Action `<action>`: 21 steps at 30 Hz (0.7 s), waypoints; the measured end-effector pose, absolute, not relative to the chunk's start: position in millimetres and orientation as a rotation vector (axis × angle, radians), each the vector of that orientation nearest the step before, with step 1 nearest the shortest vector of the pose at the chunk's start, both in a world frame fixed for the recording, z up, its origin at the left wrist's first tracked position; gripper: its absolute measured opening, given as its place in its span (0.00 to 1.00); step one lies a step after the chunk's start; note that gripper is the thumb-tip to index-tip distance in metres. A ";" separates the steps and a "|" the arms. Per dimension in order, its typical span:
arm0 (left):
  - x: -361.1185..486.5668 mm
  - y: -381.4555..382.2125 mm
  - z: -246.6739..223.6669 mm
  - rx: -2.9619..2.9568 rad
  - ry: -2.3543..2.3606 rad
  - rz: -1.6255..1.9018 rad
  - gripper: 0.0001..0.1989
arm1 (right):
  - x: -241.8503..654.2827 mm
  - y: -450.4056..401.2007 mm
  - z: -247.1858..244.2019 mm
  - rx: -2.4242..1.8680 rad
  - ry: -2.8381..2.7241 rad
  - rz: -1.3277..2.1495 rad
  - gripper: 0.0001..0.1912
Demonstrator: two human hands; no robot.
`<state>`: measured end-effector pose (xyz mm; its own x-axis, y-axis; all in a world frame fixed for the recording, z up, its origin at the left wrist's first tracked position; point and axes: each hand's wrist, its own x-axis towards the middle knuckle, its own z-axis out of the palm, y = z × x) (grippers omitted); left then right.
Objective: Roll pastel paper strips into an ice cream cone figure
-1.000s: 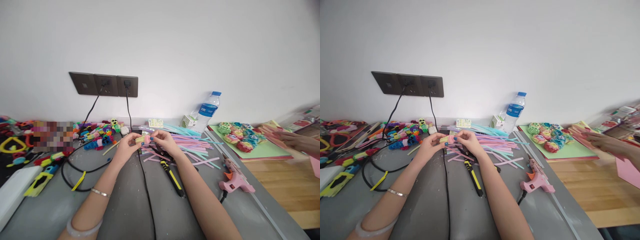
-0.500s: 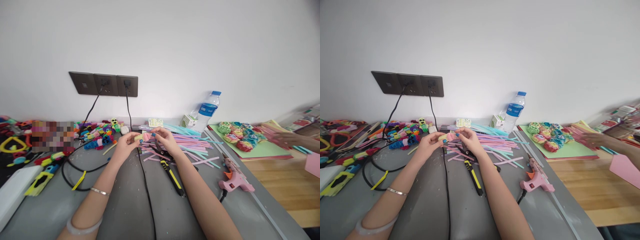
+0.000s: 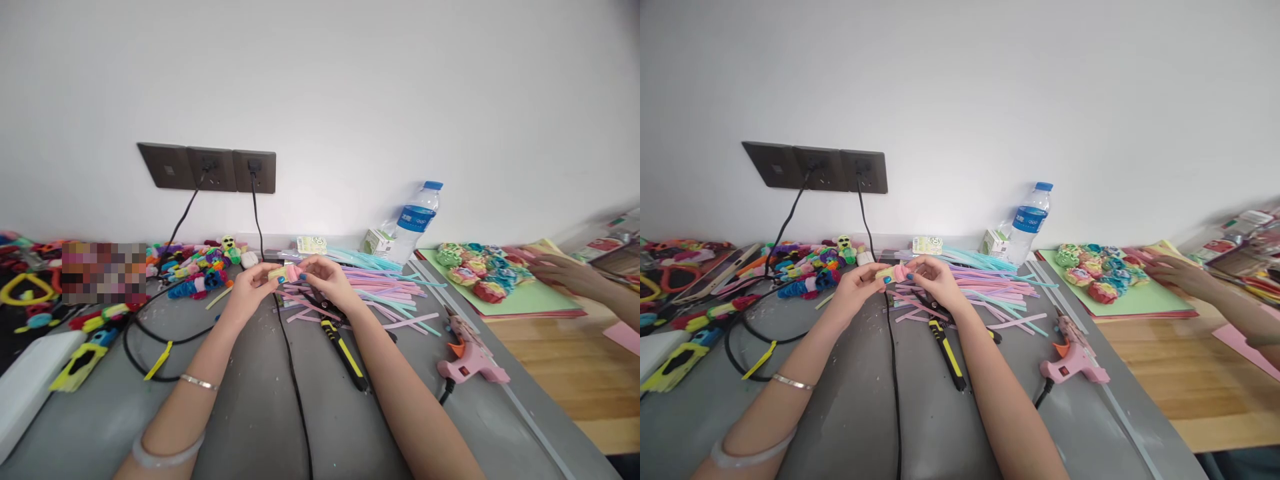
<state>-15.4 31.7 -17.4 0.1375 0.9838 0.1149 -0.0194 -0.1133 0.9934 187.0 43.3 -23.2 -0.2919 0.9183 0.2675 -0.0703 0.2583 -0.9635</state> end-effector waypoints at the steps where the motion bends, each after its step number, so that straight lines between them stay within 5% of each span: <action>1: -15.4 31.8 -17.1 1.336 1.035 1.191 0.17 | 186.8 43.2 -22.7 -0.822 -1.519 1.229 0.13; 21: -17.8 29.2 -14.4 1.362 1.026 1.155 0.21 | 186.8 40.9 -20.1 -0.801 -1.501 1.250 0.12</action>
